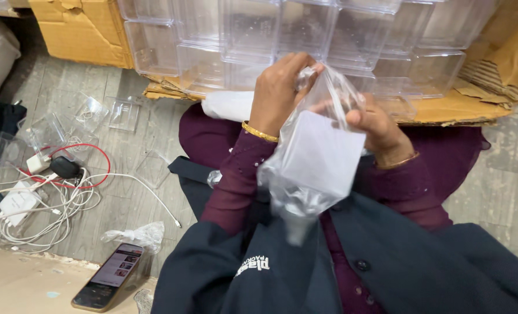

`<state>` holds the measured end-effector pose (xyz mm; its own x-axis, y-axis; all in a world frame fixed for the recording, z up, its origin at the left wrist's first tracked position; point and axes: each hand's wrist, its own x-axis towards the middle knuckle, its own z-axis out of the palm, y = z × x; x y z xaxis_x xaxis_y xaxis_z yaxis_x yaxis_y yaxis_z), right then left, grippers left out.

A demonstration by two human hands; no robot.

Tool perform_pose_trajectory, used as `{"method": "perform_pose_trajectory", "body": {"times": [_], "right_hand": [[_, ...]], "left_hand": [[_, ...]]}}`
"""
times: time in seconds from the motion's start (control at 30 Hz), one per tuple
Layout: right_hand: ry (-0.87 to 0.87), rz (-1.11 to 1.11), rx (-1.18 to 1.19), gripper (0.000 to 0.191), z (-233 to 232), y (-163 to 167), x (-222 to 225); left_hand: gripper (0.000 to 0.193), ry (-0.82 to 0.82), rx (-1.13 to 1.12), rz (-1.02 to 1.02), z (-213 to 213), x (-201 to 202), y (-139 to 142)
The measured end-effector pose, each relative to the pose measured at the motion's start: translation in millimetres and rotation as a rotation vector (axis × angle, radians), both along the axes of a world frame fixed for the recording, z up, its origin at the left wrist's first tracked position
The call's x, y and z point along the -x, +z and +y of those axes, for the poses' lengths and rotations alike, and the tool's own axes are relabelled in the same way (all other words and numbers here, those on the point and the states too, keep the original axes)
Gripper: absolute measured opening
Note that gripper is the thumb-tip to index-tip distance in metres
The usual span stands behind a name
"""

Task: The person sits on the floor and unpacks clear plastic boxes from plastic bags, pulling each box out and placing it onto a large stack of boxes in front of them. They open and empty bags one at a time and arrange the boxes on the pile.

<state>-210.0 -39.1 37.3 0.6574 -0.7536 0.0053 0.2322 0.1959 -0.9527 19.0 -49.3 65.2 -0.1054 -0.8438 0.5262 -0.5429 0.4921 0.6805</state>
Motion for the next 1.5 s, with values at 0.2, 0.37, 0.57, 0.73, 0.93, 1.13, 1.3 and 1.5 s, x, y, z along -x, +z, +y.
{"method": "perform_pose_trajectory", "body": {"times": [0.2,0.37,0.57,0.73,0.93,1.13,1.3,1.5], "right_hand": [[0.013,0.166,0.085,0.068,42,41,2],[-0.610,-0.137,0.053,0.055,65,20,127],[-1.668,0.067,0.264,0.056,101,-97,318],[-1.427,1.285,-0.018,0.060,98,-188,346],[-1.400,-0.196,-0.261,0.078,4,-142,372],[-1.613,0.005,0.282,0.046,9,-77,270],[-0.753,0.059,0.402,0.033,40,-41,91],[-0.602,0.202,0.154,0.016,25,-13,-1]], "left_hand": [[0.026,-0.084,-0.013,0.011,2,28,-4],[0.029,-0.159,-0.168,0.150,5,26,-13],[0.030,-0.347,-0.649,0.148,10,5,-10],[0.032,-0.516,-0.725,0.113,16,11,-8],[0.039,-0.464,-0.638,0.393,11,14,-13],[0.043,-0.342,-0.671,0.619,13,12,-29],[0.046,-0.387,-0.616,0.667,3,30,-40],[0.029,-0.442,-0.560,0.684,10,27,-40]]}}
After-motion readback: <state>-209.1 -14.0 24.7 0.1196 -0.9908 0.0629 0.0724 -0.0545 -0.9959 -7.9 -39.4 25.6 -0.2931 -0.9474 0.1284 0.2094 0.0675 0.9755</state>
